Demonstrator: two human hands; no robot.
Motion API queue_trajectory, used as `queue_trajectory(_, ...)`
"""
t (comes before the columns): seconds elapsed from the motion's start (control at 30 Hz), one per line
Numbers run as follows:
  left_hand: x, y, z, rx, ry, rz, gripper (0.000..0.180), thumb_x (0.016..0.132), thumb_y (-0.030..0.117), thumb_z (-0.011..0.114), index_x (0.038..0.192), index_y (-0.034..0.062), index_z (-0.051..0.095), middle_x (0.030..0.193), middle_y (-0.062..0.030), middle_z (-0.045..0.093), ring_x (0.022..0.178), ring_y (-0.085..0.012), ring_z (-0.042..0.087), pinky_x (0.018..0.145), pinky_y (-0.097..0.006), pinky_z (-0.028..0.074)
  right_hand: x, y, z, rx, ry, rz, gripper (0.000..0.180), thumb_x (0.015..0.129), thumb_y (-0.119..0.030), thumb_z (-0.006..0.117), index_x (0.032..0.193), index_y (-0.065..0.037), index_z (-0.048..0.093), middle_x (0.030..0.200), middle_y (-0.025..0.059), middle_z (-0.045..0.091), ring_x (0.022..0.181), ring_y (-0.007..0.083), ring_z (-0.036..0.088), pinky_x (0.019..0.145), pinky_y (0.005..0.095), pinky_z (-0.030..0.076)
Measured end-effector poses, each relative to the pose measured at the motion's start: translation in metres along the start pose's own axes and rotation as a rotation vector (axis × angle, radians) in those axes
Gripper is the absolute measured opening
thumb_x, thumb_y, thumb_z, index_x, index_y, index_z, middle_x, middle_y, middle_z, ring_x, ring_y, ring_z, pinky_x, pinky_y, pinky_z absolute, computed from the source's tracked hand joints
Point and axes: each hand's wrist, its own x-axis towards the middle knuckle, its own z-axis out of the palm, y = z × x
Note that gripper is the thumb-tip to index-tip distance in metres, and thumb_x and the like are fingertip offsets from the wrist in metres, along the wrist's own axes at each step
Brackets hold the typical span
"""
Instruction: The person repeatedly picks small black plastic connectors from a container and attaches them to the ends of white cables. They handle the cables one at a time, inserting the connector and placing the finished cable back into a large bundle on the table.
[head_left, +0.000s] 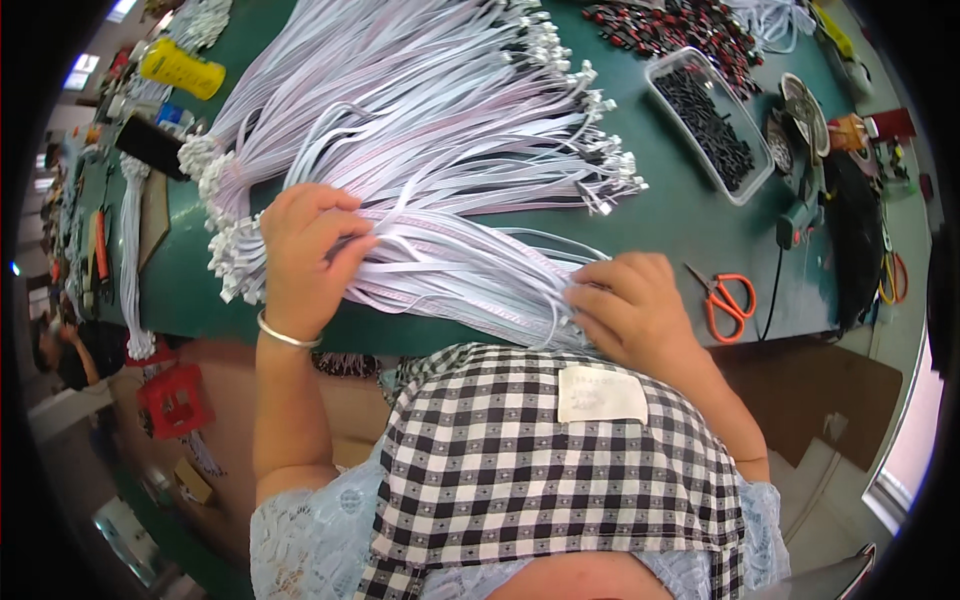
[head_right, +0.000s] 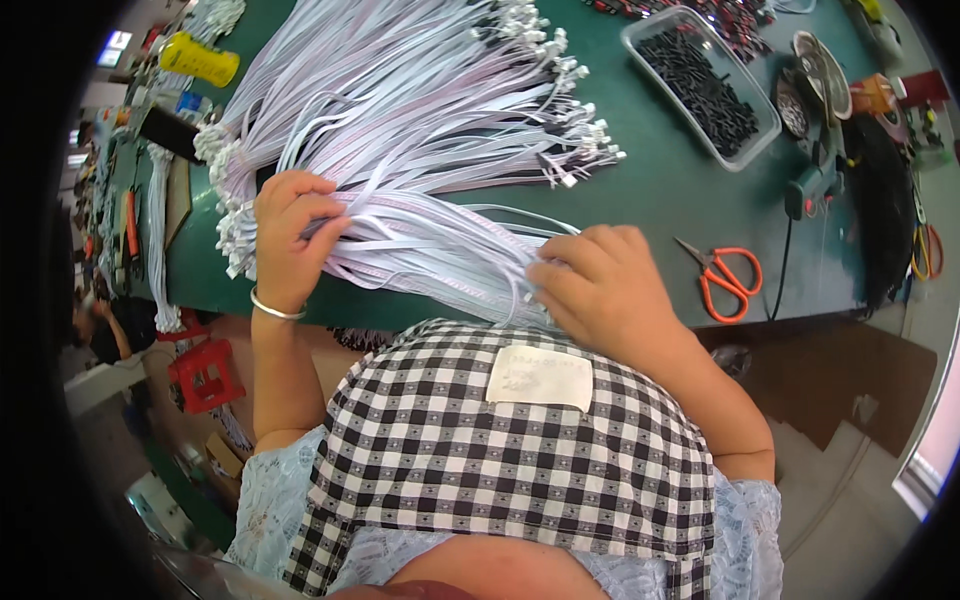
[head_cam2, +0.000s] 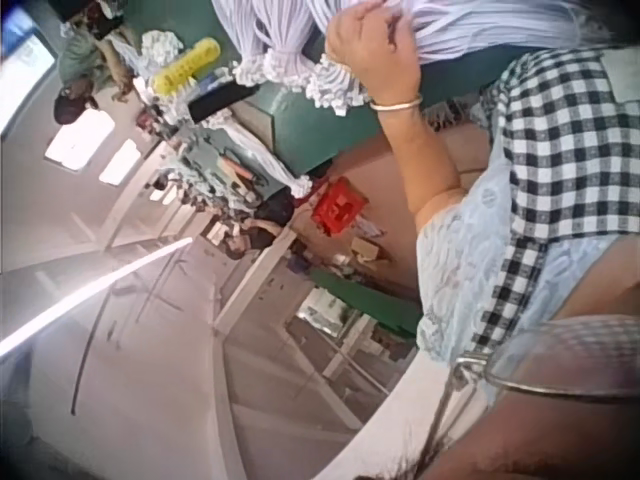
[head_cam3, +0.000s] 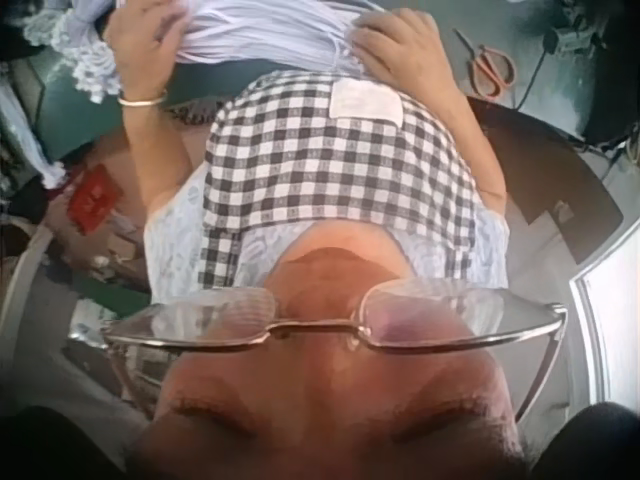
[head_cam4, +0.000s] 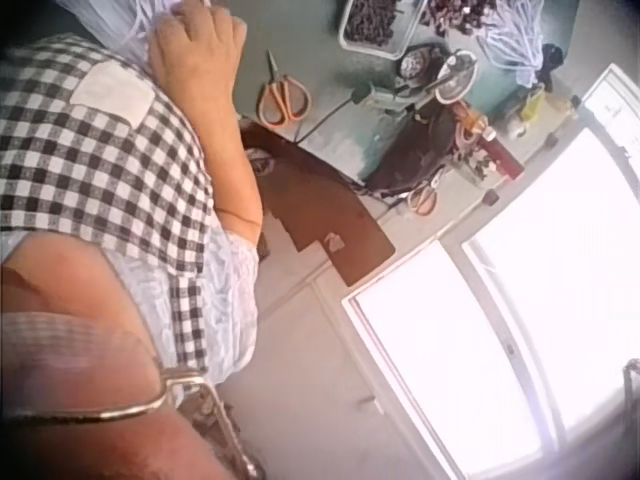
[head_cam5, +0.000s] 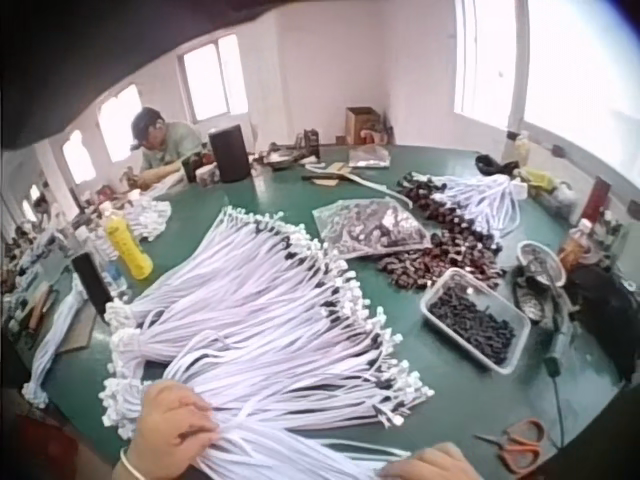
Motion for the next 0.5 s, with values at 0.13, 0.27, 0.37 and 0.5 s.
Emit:
queue_trajectory(0.13,-0.004,0.001,0.004,-0.022,-0.004,-0.031,0.019,0.068,0.011,0.075,0.083,0.0091,0.065,0.095,-0.0049,0.063,0.092,-0.0279,0.056,0.083,-0.040,0.038,-0.014,0.003,0.007,0.112,0.004,-0.076,0.020,0.071,-0.016,0.074,0.089,-0.015,0.066,0.099,-0.0032,0.064,0.083,0.0175,0.057,0.077,0.0333,0.042)
queue_trajectory(0.27,0.022,0.052,0.003,0.055,0.002,-0.001,0.035,0.069,0.007,0.073,0.103,0.0067,0.063,0.106,-0.0083,0.061,0.099,-0.0312,0.055,0.087,-0.040,0.041,-0.014,0.003,0.003,0.163,-0.012,-0.075,0.019,0.071,-0.017,0.074,0.090,-0.016,0.067,0.101,-0.0030,0.064,0.082,0.0164,0.057,0.081,0.0335,0.043)
queue_trajectory(0.37,0.037,0.081,0.026,-0.149,-0.077,0.293,0.031,0.072,0.007,0.071,0.101,0.0070,0.063,0.103,-0.0077,0.062,0.097,-0.0296,0.056,0.084,-0.040,0.043,-0.020,0.004,0.002,0.176,0.025,-0.087,0.019,0.071,-0.017,0.074,0.089,-0.016,0.067,0.101,-0.0023,0.065,0.083,0.0169,0.058,0.082,0.0339,0.043)
queue_trajectory(0.5,0.054,0.083,0.057,-0.224,-0.457,0.390,0.024,0.075,0.007,0.067,0.099,0.0090,0.064,0.098,-0.0060,0.063,0.092,-0.0267,0.057,0.081,-0.039,0.045,-0.021,0.017,-0.037,0.081,-0.016,-0.064,0.015,0.073,-0.016,0.072,0.087,-0.014,0.067,0.098,-0.0009,0.066,0.086,0.0200,0.060,0.081,0.0380,0.044)
